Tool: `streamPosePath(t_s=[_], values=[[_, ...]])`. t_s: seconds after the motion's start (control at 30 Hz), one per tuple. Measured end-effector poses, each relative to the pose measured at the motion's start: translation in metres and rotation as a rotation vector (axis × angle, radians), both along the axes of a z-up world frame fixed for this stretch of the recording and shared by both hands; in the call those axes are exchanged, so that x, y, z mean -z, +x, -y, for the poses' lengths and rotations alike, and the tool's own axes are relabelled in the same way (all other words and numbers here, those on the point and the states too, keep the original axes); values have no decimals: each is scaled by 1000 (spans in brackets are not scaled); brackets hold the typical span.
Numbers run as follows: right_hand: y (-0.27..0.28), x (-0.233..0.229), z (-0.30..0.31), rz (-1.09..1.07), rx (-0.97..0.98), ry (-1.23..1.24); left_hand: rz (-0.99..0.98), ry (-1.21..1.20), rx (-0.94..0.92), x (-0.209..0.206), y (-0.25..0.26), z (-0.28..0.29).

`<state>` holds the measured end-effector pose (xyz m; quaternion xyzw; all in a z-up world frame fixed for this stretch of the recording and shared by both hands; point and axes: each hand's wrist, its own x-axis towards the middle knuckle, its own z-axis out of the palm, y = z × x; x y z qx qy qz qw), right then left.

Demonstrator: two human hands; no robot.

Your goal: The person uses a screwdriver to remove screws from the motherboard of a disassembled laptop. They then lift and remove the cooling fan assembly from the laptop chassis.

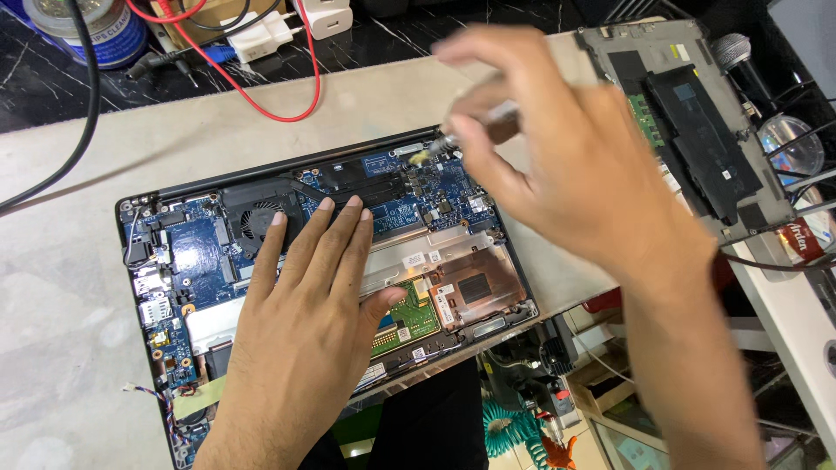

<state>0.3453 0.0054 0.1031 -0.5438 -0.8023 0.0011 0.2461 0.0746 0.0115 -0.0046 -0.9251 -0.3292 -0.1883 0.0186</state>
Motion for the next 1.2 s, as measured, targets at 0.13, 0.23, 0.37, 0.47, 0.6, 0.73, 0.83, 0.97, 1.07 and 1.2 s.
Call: streamPosePath(t_s=[0.13, 0.23, 0.37, 0.47, 0.6, 0.73, 0.83, 0.97, 1.07, 1.2], values=[[-7, -28, -32, 387, 64, 14, 4, -14, -1, -6, -4, 1], [-4, -37, -61, 390, 27, -104, 41, -74, 4, -13, -19, 0], [-2, -51, -68, 173, -155, -342, 108, -107, -9, -18, -47, -7], [-3, -71, -65, 260, -88, -549, 124, -97, -25, -14, -61, -13], [-4, -57, -67, 235, 38, -577, 144, -130, -20, -17, -65, -17], [-10, -32, -73, 179, -42, -235, 214, -175, 34, -20, -65, -15], [-19, -57, -70, 184, -115, -387, 238, -173, 56, -19, -64, -17], [-18, -74, -70, 238, -79, -639, 256, -200, 69, -20, -64, -17], [-24, -64, -68, 272, -39, -481, 272, -219, 89, -20, -63, -16], [-16, -25, -72, 301, -129, 73, 261, -254, 91, -27, -64, -15]])
